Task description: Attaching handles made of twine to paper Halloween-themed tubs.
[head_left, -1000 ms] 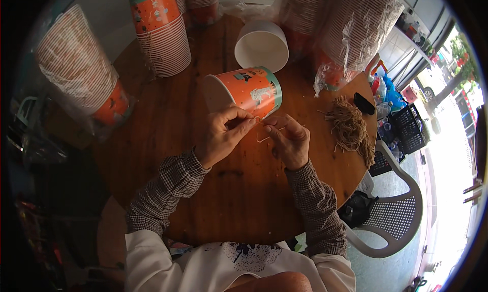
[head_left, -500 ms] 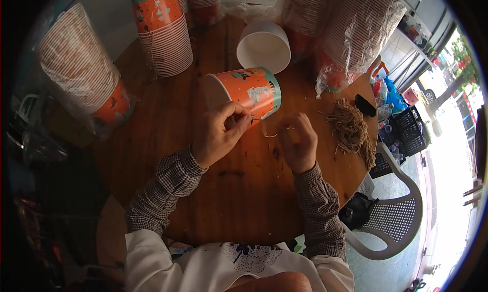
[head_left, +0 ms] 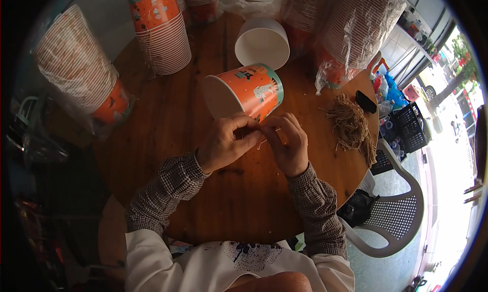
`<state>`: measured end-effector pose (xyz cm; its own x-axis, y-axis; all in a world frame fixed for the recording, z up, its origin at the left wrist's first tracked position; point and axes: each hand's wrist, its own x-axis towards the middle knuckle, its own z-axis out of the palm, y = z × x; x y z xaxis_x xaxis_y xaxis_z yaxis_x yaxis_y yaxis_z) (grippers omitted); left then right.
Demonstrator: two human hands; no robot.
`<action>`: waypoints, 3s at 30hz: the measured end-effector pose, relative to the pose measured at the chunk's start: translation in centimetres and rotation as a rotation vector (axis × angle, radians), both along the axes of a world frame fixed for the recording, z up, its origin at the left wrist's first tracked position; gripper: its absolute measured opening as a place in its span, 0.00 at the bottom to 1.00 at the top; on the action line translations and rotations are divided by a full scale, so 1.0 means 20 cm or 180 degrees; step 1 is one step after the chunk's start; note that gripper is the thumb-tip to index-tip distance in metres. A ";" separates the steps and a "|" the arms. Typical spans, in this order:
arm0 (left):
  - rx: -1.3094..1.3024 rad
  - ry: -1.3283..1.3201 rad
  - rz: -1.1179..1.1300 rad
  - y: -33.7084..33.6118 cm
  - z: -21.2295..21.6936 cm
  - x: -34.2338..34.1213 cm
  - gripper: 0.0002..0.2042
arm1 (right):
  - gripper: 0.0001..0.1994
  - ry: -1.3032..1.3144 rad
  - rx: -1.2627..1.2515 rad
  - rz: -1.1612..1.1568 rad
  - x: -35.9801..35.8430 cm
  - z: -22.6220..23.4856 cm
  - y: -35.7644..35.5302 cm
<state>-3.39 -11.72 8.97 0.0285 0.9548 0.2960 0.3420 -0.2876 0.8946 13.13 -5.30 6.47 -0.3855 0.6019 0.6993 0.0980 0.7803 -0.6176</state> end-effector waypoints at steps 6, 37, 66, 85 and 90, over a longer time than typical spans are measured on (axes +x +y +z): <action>-0.0120 -0.0998 0.0071 0.03 -0.07 -0.02 0.07 | 0.06 0.0690 -0.1352 0.0332 -0.02 -0.06 0.00; 0.1118 0.0489 0.0446 0.03 -0.08 0.01 0.07 | 0.05 0.0228 -0.0652 -0.0059 -0.02 -0.05 -0.02; -0.0436 -0.0916 -0.0135 0.02 -0.05 -0.02 0.06 | 0.07 0.0745 -0.0661 0.0079 -0.01 -0.08 -0.01; 0.1057 -0.0095 0.0599 0.08 -0.13 -0.04 0.01 | 0.03 0.1102 -0.2177 0.0723 -0.02 -0.08 -0.07; 0.0787 -0.0199 0.0600 0.08 -0.14 -0.06 0.01 | 0.03 0.1006 -0.2001 0.0649 -0.02 -0.04 -0.10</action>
